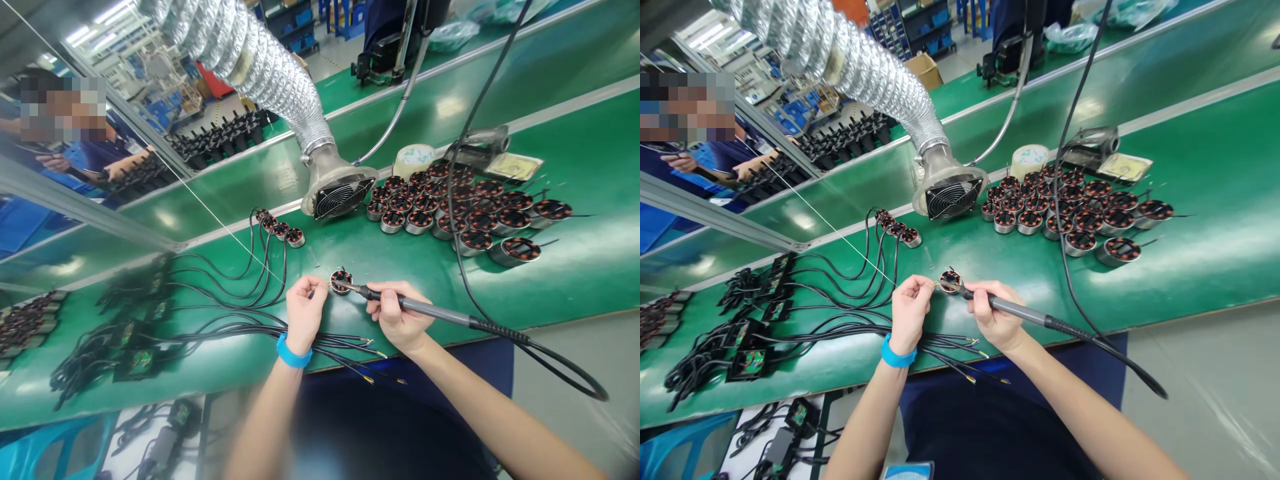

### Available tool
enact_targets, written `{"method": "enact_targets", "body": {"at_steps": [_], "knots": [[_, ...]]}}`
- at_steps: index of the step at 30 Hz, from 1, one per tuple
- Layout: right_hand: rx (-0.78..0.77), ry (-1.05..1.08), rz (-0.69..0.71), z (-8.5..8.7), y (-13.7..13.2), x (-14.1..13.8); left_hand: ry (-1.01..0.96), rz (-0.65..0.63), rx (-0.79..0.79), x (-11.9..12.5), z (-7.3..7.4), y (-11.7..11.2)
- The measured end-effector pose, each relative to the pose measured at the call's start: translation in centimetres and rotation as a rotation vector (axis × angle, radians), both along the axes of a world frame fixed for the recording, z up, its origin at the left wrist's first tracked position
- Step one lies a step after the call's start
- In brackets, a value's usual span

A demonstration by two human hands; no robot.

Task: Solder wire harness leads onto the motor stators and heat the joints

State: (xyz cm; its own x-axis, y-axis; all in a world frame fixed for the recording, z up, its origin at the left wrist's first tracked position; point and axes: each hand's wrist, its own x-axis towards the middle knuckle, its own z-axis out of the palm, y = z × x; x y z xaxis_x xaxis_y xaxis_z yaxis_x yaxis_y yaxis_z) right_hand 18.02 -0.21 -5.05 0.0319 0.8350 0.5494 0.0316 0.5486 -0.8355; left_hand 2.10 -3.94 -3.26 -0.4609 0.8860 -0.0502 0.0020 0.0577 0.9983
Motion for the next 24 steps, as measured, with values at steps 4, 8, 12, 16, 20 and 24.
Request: {"method": "enact_targets", "body": {"at_steps": [4,8,12,16,20,24], "knots": [[-0.032,0.009,0.017,0.4,0.0,-0.2,-0.003,0.004,-0.005,0.0,0.0,0.0],[-0.092,0.066,0.052,0.6,0.0,-0.4,0.009,0.013,-0.007,0.0,0.1,-0.1],[-0.160,0.152,0.083,1.1,0.2,-0.6,0.019,0.020,-0.002,0.2,0.4,-0.1],[-0.222,0.200,0.067,1.4,0.4,-0.8,0.050,0.026,-0.001,0.4,0.7,-0.1],[-0.229,0.195,0.074,1.4,0.4,-0.8,0.065,0.031,0.003,0.5,0.9,-0.1],[-0.239,0.204,0.079,1.5,0.3,-0.8,0.069,0.028,0.006,0.5,0.9,-0.1]]}}
